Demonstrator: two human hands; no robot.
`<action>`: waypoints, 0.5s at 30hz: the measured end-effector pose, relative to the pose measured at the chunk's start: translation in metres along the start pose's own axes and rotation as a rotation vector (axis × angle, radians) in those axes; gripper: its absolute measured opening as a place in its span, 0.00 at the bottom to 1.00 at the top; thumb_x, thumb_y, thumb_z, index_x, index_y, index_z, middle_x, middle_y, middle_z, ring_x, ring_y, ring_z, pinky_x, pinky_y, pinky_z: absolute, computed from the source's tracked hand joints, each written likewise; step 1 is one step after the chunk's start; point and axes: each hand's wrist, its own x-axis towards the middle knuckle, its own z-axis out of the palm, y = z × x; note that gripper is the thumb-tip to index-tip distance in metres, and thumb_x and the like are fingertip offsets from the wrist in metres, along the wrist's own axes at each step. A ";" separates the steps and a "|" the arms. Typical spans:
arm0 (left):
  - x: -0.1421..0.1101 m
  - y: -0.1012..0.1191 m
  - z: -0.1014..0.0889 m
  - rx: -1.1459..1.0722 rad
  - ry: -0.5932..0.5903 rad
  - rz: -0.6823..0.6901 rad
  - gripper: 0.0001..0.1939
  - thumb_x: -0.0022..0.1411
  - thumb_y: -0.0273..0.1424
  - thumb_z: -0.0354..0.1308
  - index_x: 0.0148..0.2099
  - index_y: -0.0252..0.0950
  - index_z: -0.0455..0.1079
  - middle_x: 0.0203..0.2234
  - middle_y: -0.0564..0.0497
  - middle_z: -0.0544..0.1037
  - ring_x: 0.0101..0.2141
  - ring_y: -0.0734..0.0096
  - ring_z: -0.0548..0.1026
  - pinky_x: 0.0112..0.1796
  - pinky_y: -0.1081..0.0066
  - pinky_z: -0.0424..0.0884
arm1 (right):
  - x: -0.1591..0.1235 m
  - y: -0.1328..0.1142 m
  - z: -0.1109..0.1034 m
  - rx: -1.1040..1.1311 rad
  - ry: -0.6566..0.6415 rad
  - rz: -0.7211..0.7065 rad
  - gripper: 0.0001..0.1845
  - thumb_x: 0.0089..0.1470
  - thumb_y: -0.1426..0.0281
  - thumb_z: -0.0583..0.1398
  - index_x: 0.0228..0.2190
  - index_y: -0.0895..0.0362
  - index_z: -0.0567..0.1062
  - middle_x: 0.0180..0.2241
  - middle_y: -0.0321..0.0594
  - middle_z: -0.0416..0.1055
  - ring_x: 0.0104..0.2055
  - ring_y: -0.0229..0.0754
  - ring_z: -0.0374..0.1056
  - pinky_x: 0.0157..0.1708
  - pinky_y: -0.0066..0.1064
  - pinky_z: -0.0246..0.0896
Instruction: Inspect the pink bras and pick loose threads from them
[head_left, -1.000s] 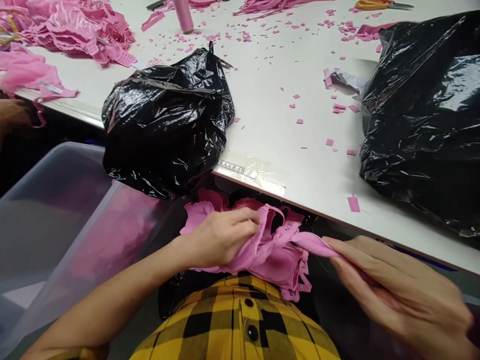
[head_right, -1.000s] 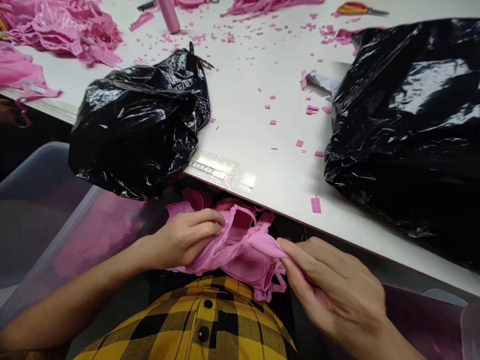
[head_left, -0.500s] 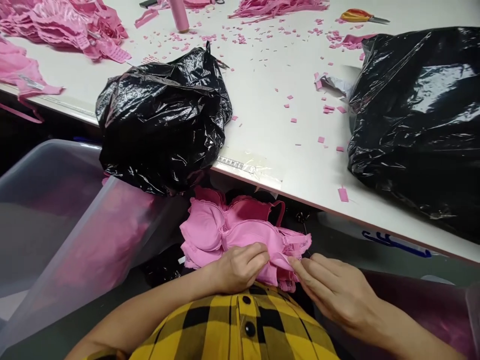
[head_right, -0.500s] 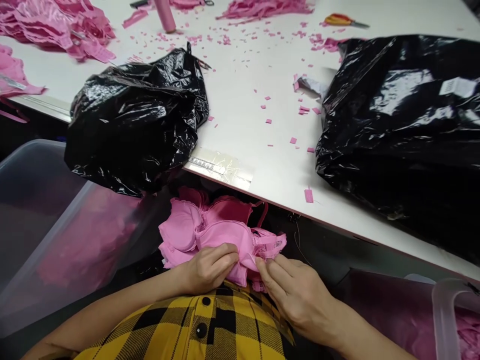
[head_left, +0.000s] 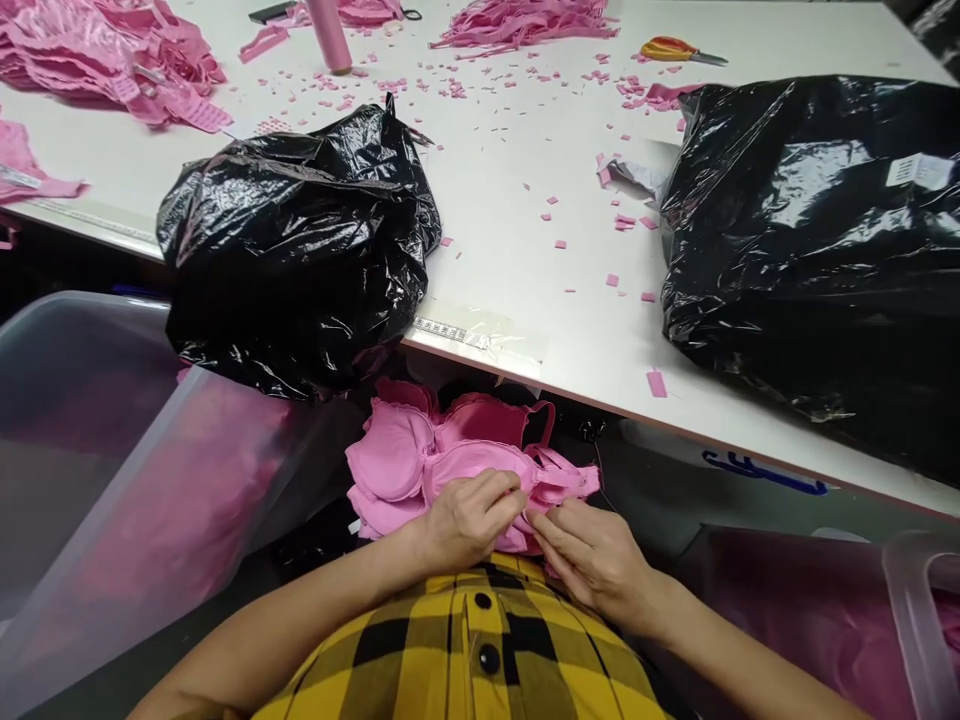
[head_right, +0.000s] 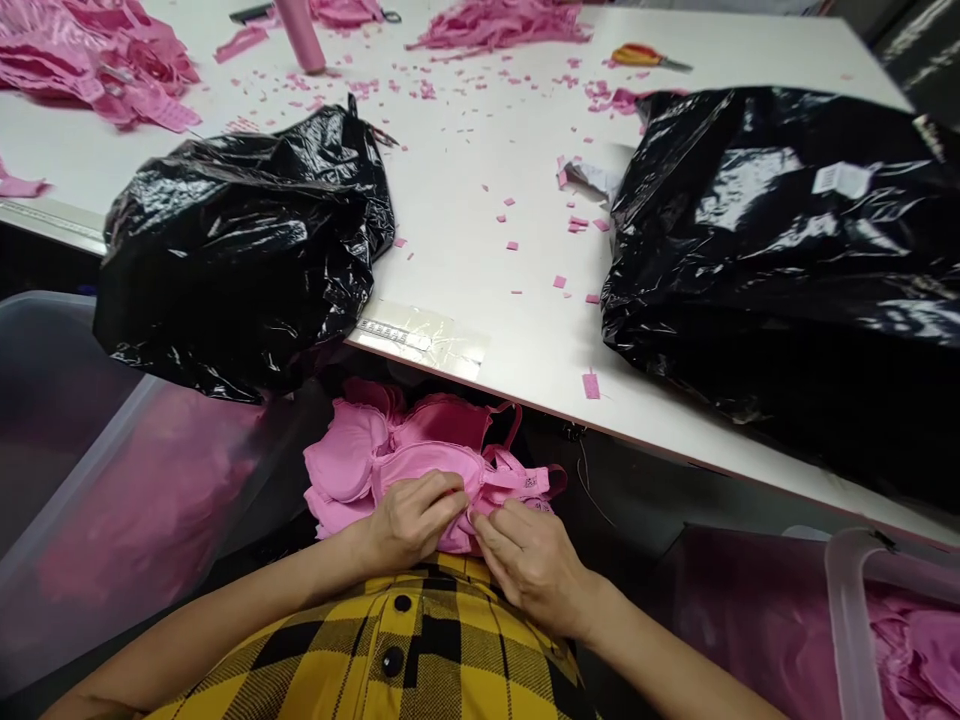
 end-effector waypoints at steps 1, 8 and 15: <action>0.000 -0.001 0.000 -0.005 0.011 0.008 0.10 0.60 0.19 0.44 0.39 0.29 0.65 0.31 0.45 0.73 0.30 0.70 0.70 0.27 0.74 0.69 | 0.001 0.001 0.003 0.021 -0.002 0.009 0.10 0.55 0.79 0.54 0.39 0.64 0.71 0.21 0.39 0.67 0.22 0.37 0.60 0.20 0.28 0.55; -0.001 -0.004 -0.008 -0.100 -0.064 -0.129 0.09 0.62 0.22 0.44 0.37 0.31 0.65 0.31 0.46 0.71 0.30 0.71 0.69 0.28 0.75 0.68 | 0.001 0.002 0.008 0.293 0.048 0.216 0.09 0.56 0.76 0.56 0.38 0.58 0.74 0.27 0.40 0.73 0.28 0.37 0.67 0.28 0.28 0.64; -0.004 -0.002 -0.009 -0.053 -0.067 0.003 0.10 0.62 0.21 0.43 0.36 0.29 0.66 0.28 0.46 0.71 0.29 0.69 0.68 0.29 0.72 0.68 | 0.005 -0.004 0.017 0.208 0.086 0.298 0.11 0.55 0.76 0.55 0.37 0.58 0.76 0.27 0.43 0.74 0.28 0.39 0.69 0.28 0.30 0.66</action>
